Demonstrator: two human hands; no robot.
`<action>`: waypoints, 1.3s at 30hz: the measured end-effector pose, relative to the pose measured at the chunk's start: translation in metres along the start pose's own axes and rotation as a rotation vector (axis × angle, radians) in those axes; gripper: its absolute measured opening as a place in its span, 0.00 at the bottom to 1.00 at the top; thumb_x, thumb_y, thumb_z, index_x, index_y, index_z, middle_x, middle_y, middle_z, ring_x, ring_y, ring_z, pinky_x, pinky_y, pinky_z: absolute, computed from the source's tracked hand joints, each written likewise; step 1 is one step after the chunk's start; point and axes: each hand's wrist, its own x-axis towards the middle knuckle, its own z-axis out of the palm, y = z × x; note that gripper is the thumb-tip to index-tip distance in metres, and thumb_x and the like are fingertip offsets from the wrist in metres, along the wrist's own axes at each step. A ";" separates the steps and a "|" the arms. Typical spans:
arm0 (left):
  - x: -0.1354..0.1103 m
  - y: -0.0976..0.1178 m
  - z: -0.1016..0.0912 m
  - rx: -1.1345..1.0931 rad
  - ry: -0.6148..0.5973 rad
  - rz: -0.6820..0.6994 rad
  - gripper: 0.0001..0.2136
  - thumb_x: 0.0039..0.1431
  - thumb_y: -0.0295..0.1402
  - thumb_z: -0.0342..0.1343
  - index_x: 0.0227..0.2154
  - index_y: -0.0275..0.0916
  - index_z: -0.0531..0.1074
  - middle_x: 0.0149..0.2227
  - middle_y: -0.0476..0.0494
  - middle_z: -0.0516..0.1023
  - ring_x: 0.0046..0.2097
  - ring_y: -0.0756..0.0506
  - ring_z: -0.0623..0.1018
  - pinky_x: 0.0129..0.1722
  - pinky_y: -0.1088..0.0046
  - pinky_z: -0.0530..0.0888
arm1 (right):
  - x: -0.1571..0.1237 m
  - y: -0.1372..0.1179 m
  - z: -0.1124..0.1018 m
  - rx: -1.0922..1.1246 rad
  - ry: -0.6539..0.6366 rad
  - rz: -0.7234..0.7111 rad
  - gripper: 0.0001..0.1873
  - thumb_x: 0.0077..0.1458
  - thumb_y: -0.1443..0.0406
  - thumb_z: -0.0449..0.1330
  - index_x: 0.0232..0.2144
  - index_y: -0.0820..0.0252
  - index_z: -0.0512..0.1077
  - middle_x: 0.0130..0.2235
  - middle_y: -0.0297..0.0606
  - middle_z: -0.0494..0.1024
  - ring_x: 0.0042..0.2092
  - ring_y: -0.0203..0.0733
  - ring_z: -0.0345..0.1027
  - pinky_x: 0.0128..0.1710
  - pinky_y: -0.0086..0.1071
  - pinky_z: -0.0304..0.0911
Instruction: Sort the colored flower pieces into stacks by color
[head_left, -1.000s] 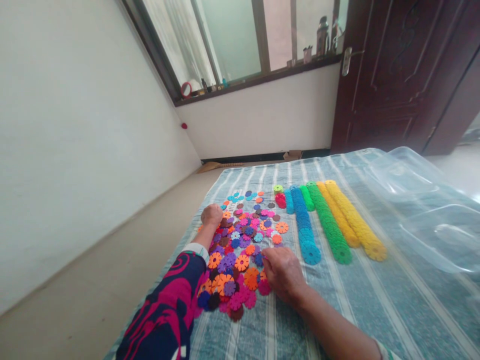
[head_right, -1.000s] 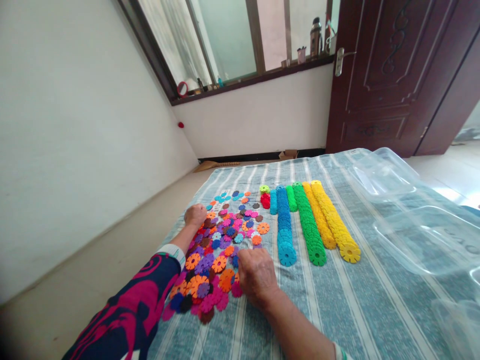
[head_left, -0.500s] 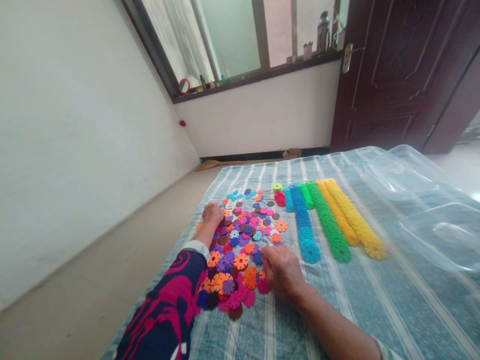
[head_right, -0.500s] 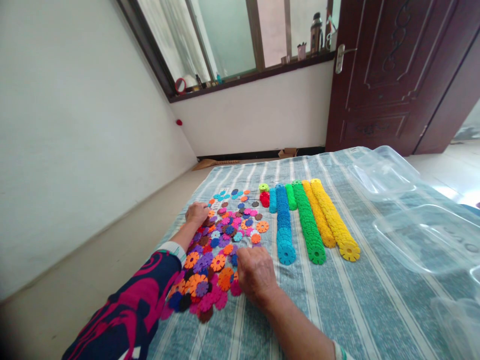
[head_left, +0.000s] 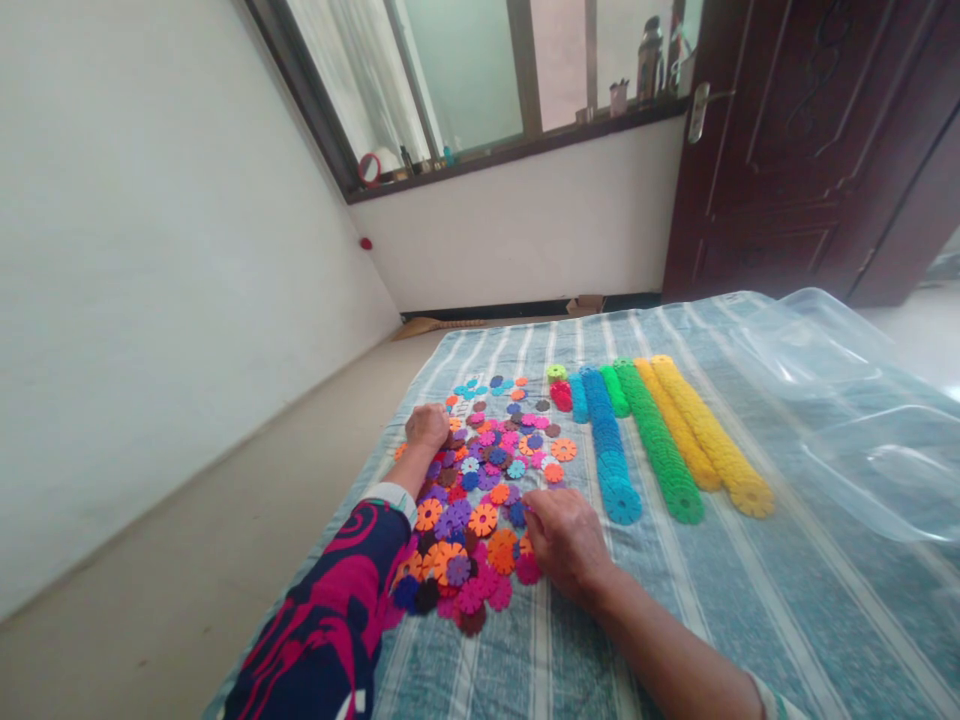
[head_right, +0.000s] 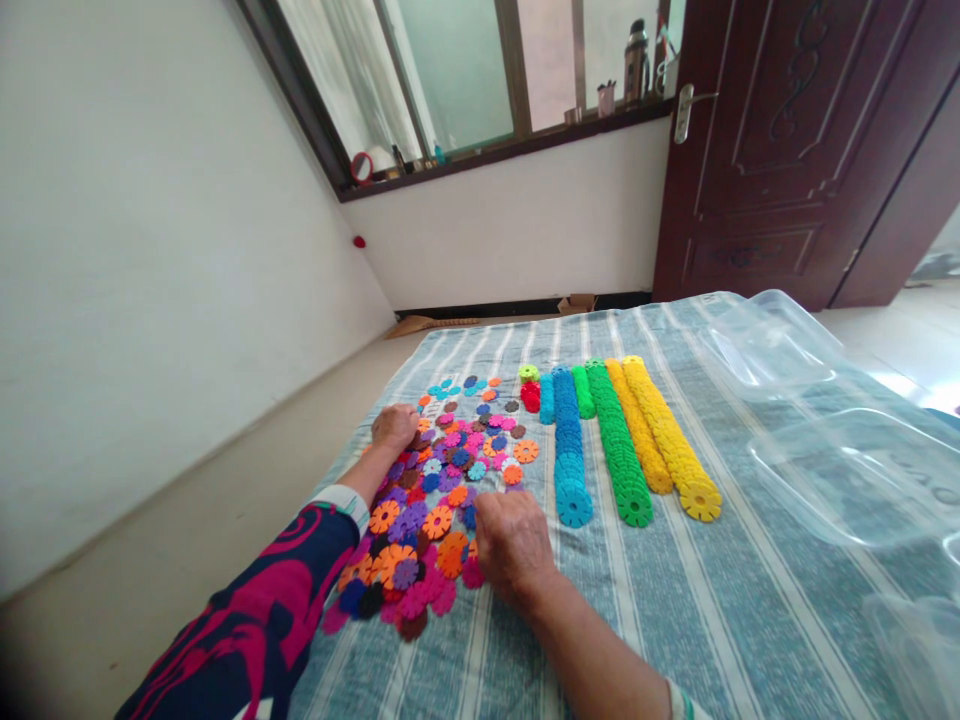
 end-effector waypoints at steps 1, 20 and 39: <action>-0.001 0.000 -0.001 0.016 0.004 0.000 0.16 0.57 0.31 0.44 0.34 0.34 0.78 0.40 0.34 0.79 0.45 0.40 0.76 0.42 0.70 0.70 | 0.000 0.000 0.000 0.000 -0.001 0.000 0.06 0.53 0.72 0.57 0.27 0.58 0.71 0.26 0.34 0.74 0.30 0.39 0.65 0.32 0.31 0.48; -0.022 0.074 -0.018 -0.515 0.064 0.399 0.12 0.55 0.33 0.47 0.28 0.36 0.75 0.26 0.48 0.77 0.32 0.49 0.74 0.34 0.77 0.67 | 0.002 0.000 0.001 -0.022 0.009 -0.011 0.06 0.52 0.72 0.57 0.26 0.58 0.70 0.25 0.34 0.74 0.30 0.38 0.65 0.32 0.31 0.47; -0.047 0.183 0.006 -0.504 -0.107 0.598 0.11 0.53 0.27 0.49 0.25 0.35 0.76 0.26 0.46 0.77 0.31 0.50 0.74 0.33 0.77 0.68 | 0.001 0.005 0.006 -0.042 -0.015 -0.029 0.05 0.53 0.70 0.56 0.26 0.58 0.67 0.25 0.33 0.73 0.30 0.37 0.63 0.31 0.32 0.45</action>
